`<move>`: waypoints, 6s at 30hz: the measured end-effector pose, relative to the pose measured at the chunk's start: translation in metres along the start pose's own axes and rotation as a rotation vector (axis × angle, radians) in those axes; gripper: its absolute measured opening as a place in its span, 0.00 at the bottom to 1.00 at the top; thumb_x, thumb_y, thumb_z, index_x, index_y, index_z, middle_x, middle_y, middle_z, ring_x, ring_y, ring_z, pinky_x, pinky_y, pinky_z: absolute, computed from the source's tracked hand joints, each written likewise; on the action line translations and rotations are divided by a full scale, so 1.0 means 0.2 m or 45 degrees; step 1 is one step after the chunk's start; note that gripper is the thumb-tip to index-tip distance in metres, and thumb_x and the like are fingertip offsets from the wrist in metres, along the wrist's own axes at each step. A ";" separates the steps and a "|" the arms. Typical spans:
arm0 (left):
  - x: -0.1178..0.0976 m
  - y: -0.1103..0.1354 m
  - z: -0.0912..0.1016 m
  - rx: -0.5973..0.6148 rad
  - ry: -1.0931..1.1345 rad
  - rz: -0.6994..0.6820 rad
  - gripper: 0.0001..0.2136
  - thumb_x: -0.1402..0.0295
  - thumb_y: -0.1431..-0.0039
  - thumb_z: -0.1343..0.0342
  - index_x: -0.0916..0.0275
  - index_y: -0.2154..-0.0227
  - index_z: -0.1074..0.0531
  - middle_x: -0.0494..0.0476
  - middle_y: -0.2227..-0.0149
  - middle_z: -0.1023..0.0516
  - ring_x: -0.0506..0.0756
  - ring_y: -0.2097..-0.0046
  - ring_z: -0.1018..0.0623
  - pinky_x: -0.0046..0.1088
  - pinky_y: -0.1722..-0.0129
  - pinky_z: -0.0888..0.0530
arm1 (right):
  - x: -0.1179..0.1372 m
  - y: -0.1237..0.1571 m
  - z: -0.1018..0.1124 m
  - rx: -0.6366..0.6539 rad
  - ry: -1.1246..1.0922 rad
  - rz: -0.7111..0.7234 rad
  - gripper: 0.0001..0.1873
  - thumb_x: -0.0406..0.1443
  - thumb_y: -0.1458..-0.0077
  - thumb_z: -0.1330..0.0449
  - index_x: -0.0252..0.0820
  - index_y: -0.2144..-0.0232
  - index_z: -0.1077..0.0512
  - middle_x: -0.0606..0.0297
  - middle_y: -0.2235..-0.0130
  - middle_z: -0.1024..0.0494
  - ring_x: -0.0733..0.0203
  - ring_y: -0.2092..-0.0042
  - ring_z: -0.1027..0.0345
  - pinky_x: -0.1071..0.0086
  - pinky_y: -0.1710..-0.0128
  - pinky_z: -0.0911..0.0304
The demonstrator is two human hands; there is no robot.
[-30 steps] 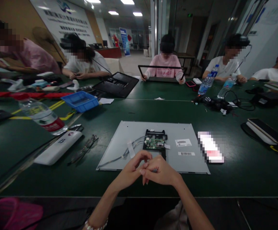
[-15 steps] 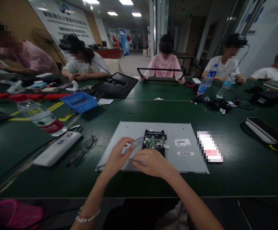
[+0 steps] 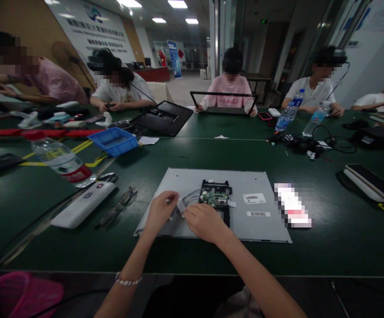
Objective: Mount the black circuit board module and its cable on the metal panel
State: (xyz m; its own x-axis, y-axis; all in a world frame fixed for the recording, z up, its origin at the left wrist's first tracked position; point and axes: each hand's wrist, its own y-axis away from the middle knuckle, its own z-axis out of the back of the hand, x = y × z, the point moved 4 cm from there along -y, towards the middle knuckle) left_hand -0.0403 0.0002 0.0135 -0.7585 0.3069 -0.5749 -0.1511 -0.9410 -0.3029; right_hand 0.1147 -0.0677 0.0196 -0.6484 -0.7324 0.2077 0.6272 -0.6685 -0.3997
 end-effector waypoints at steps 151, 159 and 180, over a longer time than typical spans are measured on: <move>-0.30 -0.14 -0.32 0.181 0.110 -0.305 0.27 0.61 0.38 0.52 0.63 0.40 0.52 0.65 0.42 0.41 0.61 0.41 0.37 0.41 0.43 0.38 | -0.85 0.23 0.16 0.018 0.377 -0.913 0.11 0.35 0.40 0.50 0.42 0.65 0.27 0.59 0.62 0.24 0.58 0.58 0.32 0.69 0.60 0.43; -0.29 -0.14 -0.33 0.215 0.082 -0.305 0.27 0.61 0.38 0.53 0.64 0.39 0.52 0.66 0.42 0.40 0.61 0.42 0.35 0.41 0.44 0.37 | -0.86 0.22 0.17 -0.001 0.390 -0.909 0.10 0.36 0.40 0.49 0.42 0.62 0.27 0.59 0.60 0.24 0.58 0.56 0.33 0.70 0.59 0.42; -0.26 -0.15 -0.36 0.210 0.065 -0.262 0.28 0.61 0.40 0.51 0.66 0.40 0.50 0.67 0.44 0.37 0.62 0.43 0.34 0.41 0.44 0.37 | -0.83 0.19 0.19 -0.021 0.395 -0.983 0.14 0.33 0.39 0.52 0.42 0.61 0.26 0.60 0.58 0.24 0.60 0.54 0.34 0.72 0.58 0.44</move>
State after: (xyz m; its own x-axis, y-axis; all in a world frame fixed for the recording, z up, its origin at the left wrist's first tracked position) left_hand 0.0493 0.0223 -0.0020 -0.6691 0.4967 -0.5528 -0.4028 -0.8675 -0.2919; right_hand 0.2625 0.0229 0.0035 -0.9846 0.0015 0.1746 -0.0475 -0.9646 -0.2594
